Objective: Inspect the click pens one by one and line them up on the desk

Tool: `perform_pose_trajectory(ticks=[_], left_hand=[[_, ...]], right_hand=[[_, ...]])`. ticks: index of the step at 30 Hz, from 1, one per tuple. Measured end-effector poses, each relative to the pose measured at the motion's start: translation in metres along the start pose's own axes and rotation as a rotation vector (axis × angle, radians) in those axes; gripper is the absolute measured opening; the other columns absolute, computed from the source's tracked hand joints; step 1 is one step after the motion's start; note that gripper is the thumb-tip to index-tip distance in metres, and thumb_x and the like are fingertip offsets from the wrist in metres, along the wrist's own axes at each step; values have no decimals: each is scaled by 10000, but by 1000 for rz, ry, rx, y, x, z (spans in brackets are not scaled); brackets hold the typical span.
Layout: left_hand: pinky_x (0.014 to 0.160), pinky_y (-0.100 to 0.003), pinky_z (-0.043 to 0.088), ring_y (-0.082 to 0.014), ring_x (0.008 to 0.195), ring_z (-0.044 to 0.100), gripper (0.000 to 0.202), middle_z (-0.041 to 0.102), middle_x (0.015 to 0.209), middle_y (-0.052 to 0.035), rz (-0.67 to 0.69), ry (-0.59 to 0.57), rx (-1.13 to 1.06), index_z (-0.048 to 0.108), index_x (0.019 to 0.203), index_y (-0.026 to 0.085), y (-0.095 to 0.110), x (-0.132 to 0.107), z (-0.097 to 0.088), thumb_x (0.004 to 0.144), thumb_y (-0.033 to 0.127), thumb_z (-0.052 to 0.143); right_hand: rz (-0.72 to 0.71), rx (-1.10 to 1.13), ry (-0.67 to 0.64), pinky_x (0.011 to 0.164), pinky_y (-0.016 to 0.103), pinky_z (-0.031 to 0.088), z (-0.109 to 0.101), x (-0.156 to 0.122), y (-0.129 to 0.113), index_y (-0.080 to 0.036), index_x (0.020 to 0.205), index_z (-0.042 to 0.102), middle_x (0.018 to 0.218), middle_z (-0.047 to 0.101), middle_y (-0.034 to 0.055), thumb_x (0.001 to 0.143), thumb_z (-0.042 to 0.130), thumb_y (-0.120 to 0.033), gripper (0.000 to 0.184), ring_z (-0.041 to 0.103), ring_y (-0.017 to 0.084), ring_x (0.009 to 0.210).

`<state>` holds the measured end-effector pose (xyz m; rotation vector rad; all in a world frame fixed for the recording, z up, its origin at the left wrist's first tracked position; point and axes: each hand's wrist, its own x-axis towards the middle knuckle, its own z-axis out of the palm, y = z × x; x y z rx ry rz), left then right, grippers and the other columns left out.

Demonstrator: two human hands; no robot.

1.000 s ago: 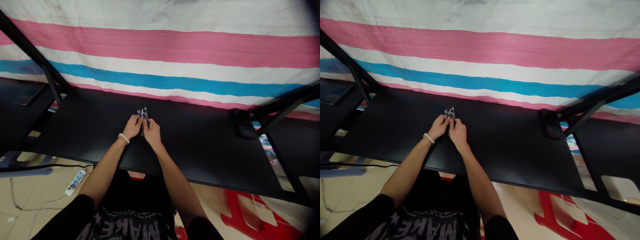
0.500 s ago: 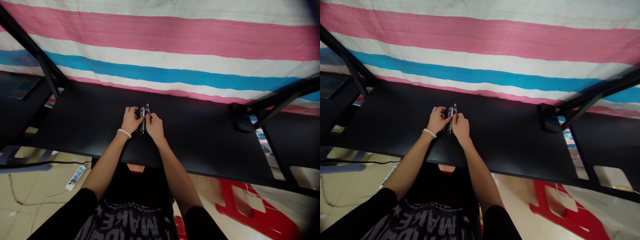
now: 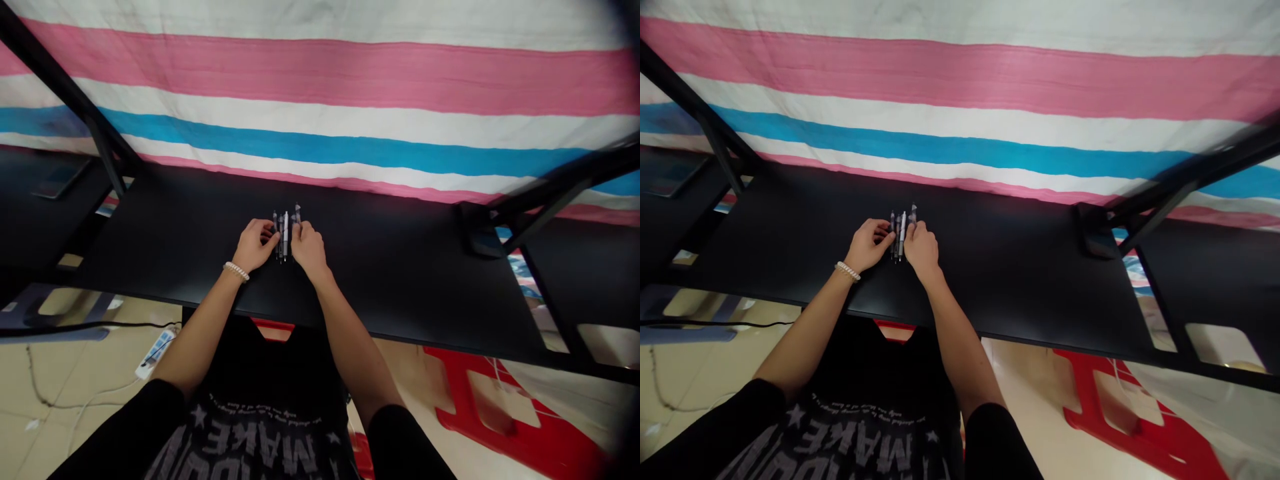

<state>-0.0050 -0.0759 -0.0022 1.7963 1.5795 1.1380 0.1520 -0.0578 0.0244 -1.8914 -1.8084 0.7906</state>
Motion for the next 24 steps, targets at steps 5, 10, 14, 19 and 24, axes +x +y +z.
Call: perform_pose_trajectory(ticks=[5,10,14,19,24], left_hand=[[945,-414,589,-231,1105,649,523,582,1267,-135,143,-95,18,626,1193,166,2,-22,-9,776,428,803],[1210,-566,330,-356,1484,356,884,424,1575,-157,313,-281,271,494,1449,205,4,-25,-11,695,475,867],[1224,-571,296,-332,1501,343,759,449,1576,-123,324,-347,338,502,1462,208,3,-22,-7,810,490,769],[1202,-527,367,-299,1457,428,618,553,1491,-116,294,-289,244,628,1348,206,-5,-19,-4,804,455,784],[1189,-540,387,-292,1447,445,609,595,1444,-125,293,-291,172,650,1324,209,-11,-17,-4,779,426,813]], right_hand=[[-32,20,7,836,407,486,0,1,5,-152,1091,610,958,725,180,1033,341,-357,342,692,302,917],[-52,-29,-16,804,389,487,-10,-16,15,-161,1126,593,922,727,164,1031,369,-391,334,701,305,883],[-34,-39,-27,783,370,484,-14,-26,19,-165,1195,555,954,733,155,1029,388,-382,320,708,298,887],[-82,-15,-39,748,342,469,-9,-31,21,-171,1243,528,876,722,90,986,472,-331,309,698,264,840],[-230,93,1,684,300,453,-2,-41,36,-197,1180,564,825,689,22,893,588,-309,309,641,190,711]])
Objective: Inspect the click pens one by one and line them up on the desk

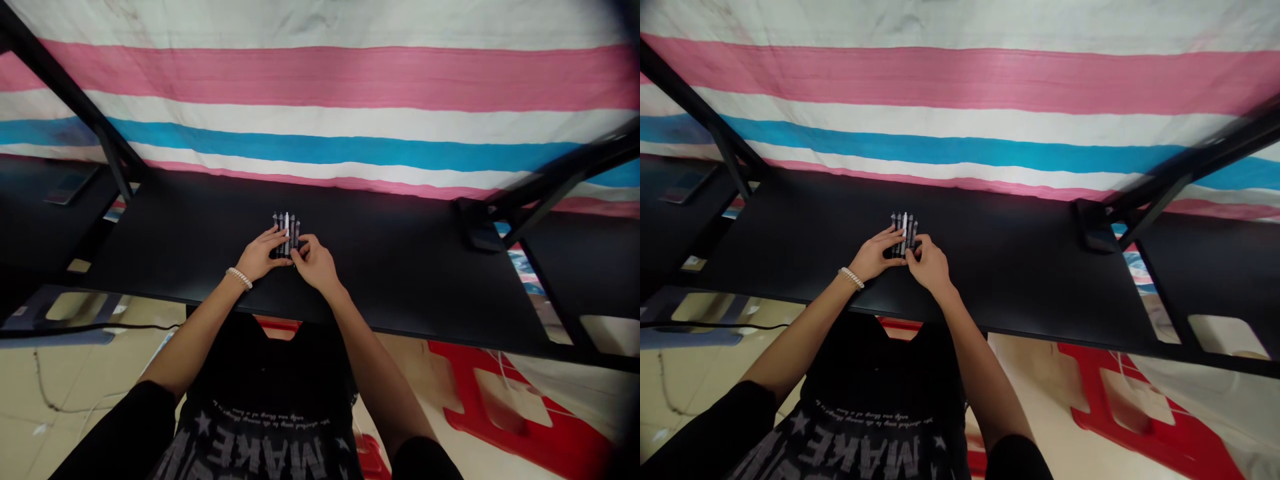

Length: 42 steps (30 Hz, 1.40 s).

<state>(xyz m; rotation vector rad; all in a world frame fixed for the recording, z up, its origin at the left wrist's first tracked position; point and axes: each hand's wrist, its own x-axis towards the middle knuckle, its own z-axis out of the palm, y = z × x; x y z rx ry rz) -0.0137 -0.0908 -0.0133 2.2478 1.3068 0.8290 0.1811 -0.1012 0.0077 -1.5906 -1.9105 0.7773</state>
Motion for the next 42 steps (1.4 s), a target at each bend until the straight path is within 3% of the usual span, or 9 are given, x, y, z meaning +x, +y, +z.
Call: perform_pose_trajectory(ticks=[4,7,12,22,28,42], left_hand=[[1199,-516,379,-287,1455,433,660,574,1466,-133,4,-8,16,614,1363,183,1,0,-1,787,444,801],[1211,-504,363,-284,1475,400,709,535,1503,-136,5,-21,31,590,1393,182,2,-1,-3,777,460,806],[1216,-509,351,-286,1490,373,747,502,1536,-114,8,-63,70,571,1415,220,4,3,-3,760,486,813],[1202,-485,384,-272,1474,404,636,509,1532,-88,-20,-85,85,624,1364,238,9,7,-5,792,457,794],[1198,-477,396,-271,1456,432,625,527,1514,-96,-17,-78,89,639,1345,212,9,9,-4,796,473,786],[1219,-491,367,-273,1460,425,735,511,1527,-107,21,-90,21,597,1390,226,3,14,-4,731,429,851]], right_hand=[[-120,69,25,683,288,468,3,-2,12,-189,1078,618,829,663,23,861,582,-252,228,591,156,670],[-105,121,62,669,287,478,6,3,16,-175,1056,637,792,643,19,860,582,-255,218,563,144,626],[-123,109,110,682,301,495,8,11,15,-159,1048,671,907,655,59,864,573,-252,228,536,131,607],[-72,27,113,725,320,500,10,19,11,-143,1102,712,930,681,76,895,554,-276,292,543,150,626],[-62,20,107,751,322,516,11,22,9,-132,1121,745,910,670,90,917,527,-274,331,613,188,743],[48,118,134,766,371,564,17,27,7,-157,1124,753,904,700,95,902,509,-293,357,677,217,782]])
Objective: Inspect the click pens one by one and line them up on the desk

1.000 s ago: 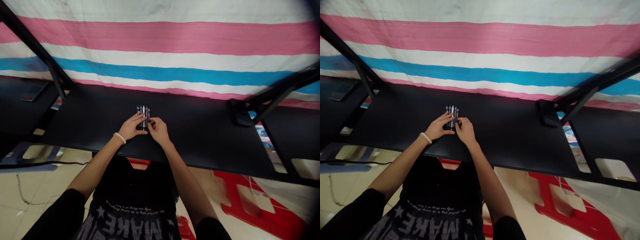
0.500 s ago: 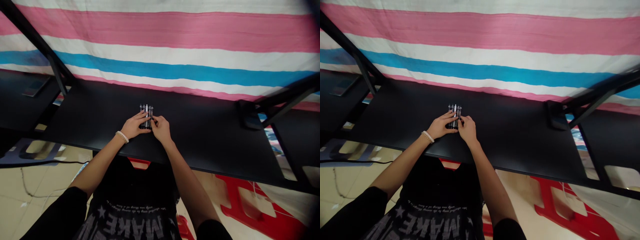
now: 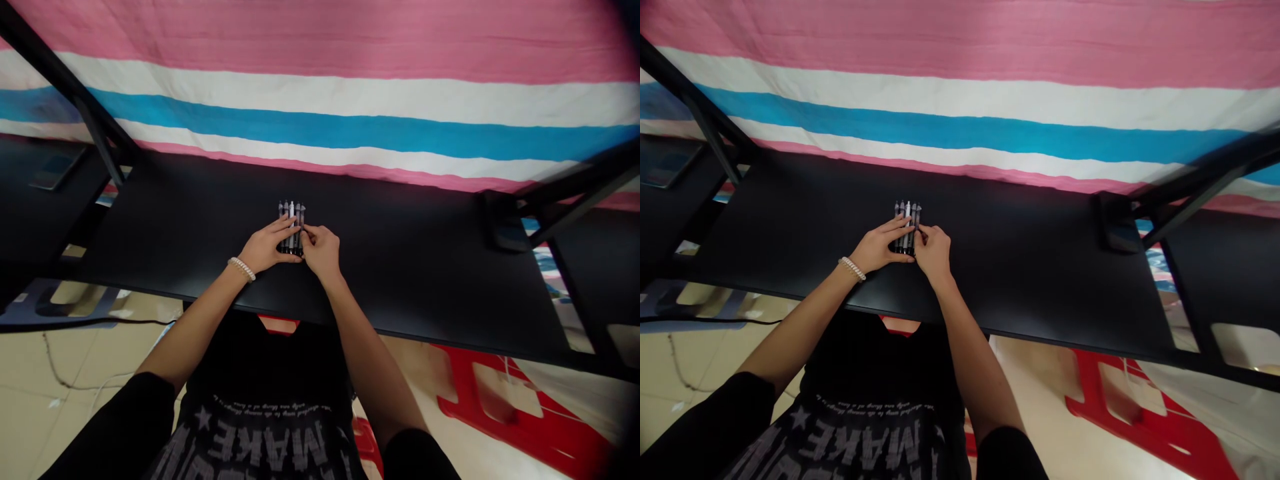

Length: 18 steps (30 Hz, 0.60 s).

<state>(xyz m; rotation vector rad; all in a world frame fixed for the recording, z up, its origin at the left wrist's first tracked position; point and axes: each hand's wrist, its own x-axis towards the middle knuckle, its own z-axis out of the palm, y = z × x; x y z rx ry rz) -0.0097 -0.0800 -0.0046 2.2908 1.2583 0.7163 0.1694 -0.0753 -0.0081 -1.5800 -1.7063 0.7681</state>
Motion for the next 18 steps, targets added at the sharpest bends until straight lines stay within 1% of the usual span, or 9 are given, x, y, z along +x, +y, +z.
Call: perform_pose_trajectory(ticks=[5,9,12,18], left_hand=[[1213,-500,376,-278,1450,441,728,511,1528,-107,8,6,-27,598,1389,230,-1,-1,-1,734,424,850],[1202,-480,397,-271,1448,445,672,531,1511,-105,9,19,4,618,1367,216,1,-1,0,762,417,829],[1198,-476,403,-274,1449,443,619,550,1494,-103,18,3,23,649,1334,211,3,1,-1,777,428,813],[1185,-518,413,-276,1439,457,561,598,1445,-85,15,7,-25,674,1308,258,2,2,0,788,423,804]], right_hand=[[41,49,27,734,383,577,3,-2,4,-140,1166,712,893,708,103,892,517,-333,387,686,241,819],[45,74,34,729,386,581,3,-3,3,-136,1134,709,879,704,101,890,518,-337,369,680,232,789],[41,61,44,724,389,582,3,-3,4,-141,1120,708,876,698,101,889,519,-334,355,676,233,787],[36,57,68,740,395,581,4,-3,5,-134,1061,719,878,700,105,886,527,-328,324,664,209,719]])
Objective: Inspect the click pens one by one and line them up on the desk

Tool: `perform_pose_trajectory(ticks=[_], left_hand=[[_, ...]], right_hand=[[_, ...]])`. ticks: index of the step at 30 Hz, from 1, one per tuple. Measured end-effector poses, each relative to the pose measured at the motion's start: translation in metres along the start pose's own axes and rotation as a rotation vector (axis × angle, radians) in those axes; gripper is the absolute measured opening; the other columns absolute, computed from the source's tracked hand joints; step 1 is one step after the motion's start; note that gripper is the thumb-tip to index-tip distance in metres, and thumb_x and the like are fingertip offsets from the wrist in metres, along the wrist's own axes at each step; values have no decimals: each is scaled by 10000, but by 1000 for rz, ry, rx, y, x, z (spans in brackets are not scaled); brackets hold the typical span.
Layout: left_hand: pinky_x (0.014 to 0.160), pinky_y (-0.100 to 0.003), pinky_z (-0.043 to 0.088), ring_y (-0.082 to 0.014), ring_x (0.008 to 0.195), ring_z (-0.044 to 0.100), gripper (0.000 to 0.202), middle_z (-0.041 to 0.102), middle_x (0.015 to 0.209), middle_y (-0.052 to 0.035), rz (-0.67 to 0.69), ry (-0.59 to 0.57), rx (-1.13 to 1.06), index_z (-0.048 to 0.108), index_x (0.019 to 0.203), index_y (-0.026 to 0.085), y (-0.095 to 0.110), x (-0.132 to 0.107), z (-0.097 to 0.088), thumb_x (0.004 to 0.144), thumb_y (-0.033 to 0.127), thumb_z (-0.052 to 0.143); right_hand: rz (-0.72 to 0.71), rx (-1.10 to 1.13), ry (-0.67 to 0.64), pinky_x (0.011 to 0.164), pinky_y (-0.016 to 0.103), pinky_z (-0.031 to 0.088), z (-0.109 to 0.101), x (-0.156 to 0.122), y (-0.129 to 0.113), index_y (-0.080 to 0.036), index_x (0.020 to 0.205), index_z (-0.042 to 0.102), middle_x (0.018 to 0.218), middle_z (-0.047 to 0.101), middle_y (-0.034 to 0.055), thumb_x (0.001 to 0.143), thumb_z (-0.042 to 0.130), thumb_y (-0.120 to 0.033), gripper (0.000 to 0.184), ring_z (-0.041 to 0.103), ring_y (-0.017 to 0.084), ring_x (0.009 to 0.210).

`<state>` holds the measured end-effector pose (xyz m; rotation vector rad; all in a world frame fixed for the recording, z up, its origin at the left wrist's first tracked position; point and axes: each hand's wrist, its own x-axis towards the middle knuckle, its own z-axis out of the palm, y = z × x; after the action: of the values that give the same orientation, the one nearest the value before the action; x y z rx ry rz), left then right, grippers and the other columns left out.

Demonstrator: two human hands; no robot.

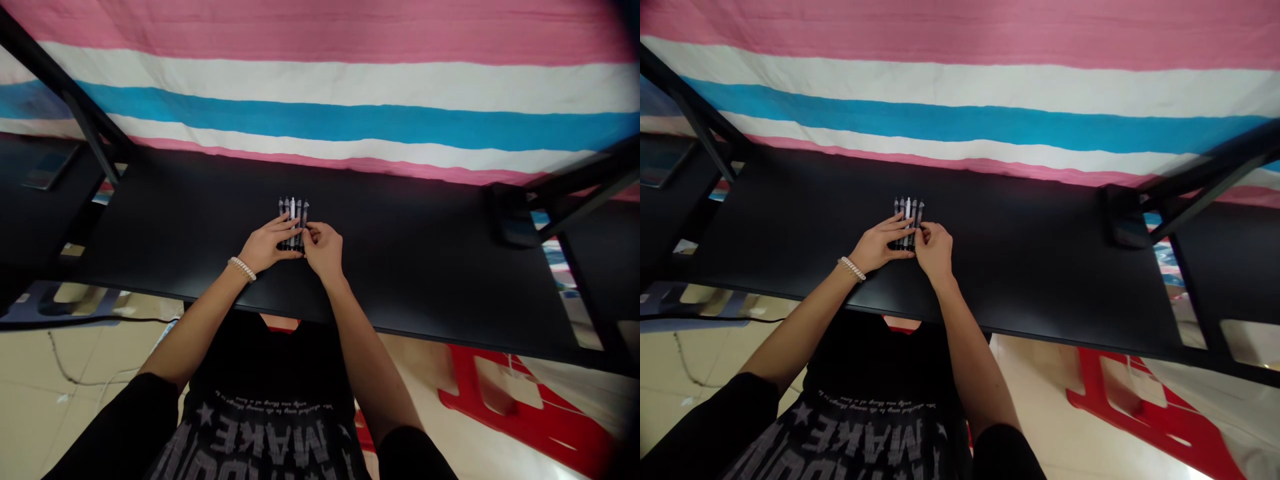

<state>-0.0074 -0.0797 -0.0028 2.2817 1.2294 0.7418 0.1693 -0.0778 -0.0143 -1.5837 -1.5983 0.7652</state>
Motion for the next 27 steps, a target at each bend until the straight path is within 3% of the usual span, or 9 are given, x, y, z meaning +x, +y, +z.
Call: perform_pose_trajectory(ticks=[7,14,27], left_hand=[[1179,-492,431,-270,1415,491,539,629,1406,-92,17,20,4,699,1271,226,-3,0,3,777,413,808],[1169,-528,433,-275,1410,497,515,638,1396,-84,13,24,5,710,1249,255,-4,0,3,768,405,814],[1143,-520,467,-291,1369,541,531,669,1339,-124,61,82,-6,728,1213,204,-7,0,6,734,408,833]], right_hand=[[3,-13,2,715,388,580,0,0,0,-135,1061,717,893,710,114,887,510,-322,329,673,229,784],[17,19,-31,708,372,575,-4,-2,-4,-134,1095,706,854,700,93,865,548,-324,338,662,209,751],[-35,37,23,713,372,570,1,0,2,-128,1023,716,814,677,80,858,551,-301,291,638,192,700]])
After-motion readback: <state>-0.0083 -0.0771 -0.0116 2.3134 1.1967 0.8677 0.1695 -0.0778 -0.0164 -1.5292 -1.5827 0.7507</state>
